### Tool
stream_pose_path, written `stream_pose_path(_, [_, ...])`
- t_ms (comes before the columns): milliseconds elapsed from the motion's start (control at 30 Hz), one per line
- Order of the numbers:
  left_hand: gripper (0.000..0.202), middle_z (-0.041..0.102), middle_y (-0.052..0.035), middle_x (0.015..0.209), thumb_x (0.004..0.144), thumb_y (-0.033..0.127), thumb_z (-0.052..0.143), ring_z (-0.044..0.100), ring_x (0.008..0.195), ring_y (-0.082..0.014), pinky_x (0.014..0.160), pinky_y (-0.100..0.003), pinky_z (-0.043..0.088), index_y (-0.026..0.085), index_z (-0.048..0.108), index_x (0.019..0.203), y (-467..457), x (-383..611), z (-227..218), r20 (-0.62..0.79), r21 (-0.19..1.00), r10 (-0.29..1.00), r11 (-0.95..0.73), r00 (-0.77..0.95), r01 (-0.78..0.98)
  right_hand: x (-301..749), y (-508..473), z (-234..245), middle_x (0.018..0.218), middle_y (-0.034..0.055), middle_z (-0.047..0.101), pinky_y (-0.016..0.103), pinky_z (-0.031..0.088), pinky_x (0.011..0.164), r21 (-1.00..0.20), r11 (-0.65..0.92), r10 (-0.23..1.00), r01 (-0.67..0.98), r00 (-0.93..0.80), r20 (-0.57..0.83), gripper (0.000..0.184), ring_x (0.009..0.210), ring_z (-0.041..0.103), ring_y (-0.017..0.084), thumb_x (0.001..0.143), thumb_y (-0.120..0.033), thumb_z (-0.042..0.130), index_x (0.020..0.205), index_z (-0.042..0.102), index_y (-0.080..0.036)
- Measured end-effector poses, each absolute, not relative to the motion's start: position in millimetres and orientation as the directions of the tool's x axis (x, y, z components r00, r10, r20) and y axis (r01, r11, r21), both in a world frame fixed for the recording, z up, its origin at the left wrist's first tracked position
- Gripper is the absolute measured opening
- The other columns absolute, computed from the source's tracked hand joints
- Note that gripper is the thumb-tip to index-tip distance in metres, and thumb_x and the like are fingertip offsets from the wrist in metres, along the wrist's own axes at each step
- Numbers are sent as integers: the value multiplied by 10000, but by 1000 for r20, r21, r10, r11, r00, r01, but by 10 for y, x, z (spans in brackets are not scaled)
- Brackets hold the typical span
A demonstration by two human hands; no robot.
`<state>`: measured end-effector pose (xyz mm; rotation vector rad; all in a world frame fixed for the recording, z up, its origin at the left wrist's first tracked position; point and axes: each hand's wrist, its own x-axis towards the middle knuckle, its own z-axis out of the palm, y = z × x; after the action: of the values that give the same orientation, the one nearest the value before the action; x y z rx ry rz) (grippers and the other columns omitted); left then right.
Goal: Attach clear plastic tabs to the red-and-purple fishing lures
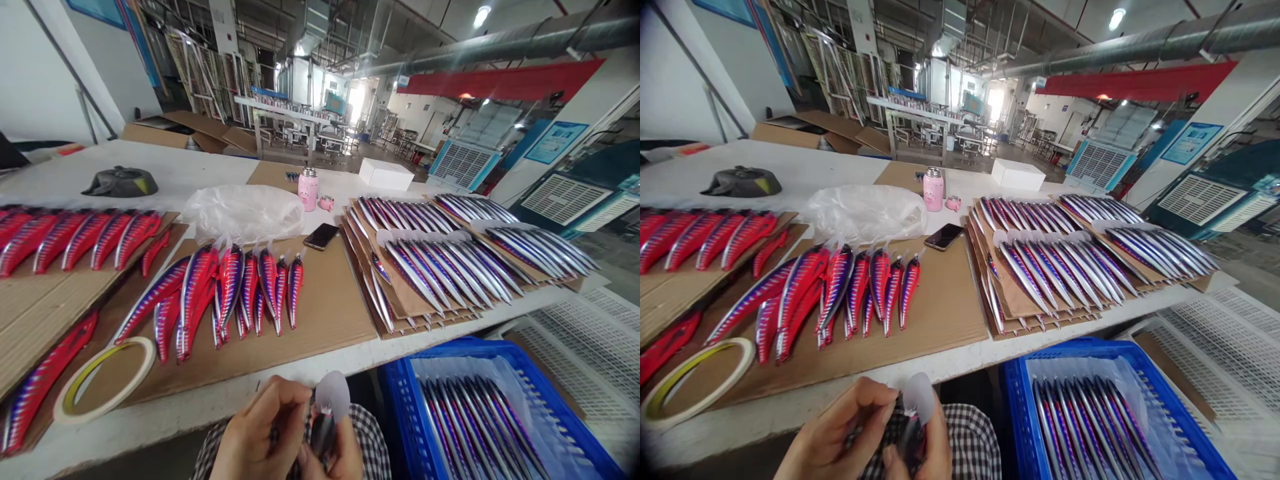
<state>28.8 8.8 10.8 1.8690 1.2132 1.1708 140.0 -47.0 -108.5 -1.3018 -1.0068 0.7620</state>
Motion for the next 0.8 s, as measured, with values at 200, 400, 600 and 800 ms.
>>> stream_pose_path(200, [137, 611, 84, 706, 832, 119, 550, 612, 586, -63, 593, -108, 470, 255, 563, 829, 88, 275, 146, 439, 756, 871, -490, 221, 433, 1389, -444, -1060, 1115, 46, 693, 322, 562, 865, -912, 178, 850, 371, 408, 332, 540, 967, 691, 256, 783, -399, 636, 1296, 532, -263])
stream_pose_path(400, [168, 601, 79, 705, 818, 87, 548, 605, 577, -62, 592, -100, 466, 251, 552, 855, 63, 278, 169, 467, 741, 851, -525, 240, 418, 1428, -431, -1011, 1191, 46, 664, 308, 543, 912, -862, 186, 836, 472, 385, 391, 498, 1055, 660, 247, 809, -349, 584, 1293, 523, -247])
stream_pose_path(600, [154, 591, 72, 680, 803, 100, 539, 601, 554, -75, 571, -119, 467, 248, 573, 826, 63, 307, 155, 415, 783, 885, -466, 213, 412, 1393, -453, -1041, 1190, 73, 665, 301, 530, 933, -857, 126, 833, 500, 415, 365, 487, 1121, 626, 256, 745, -274, 612, 1224, 557, -210])
stream_pose_path(800, [96, 625, 72, 704, 856, 162, 551, 628, 586, -82, 592, -127, 483, 256, 568, 846, 71, 283, 66, 324, 845, 915, -394, 242, 362, 1427, -478, -1023, 1182, 56, 679, 262, 539, 909, -889, 140, 880, 437, 357, 314, 531, 1062, 665, 244, 733, -281, 631, 1255, 568, -205])
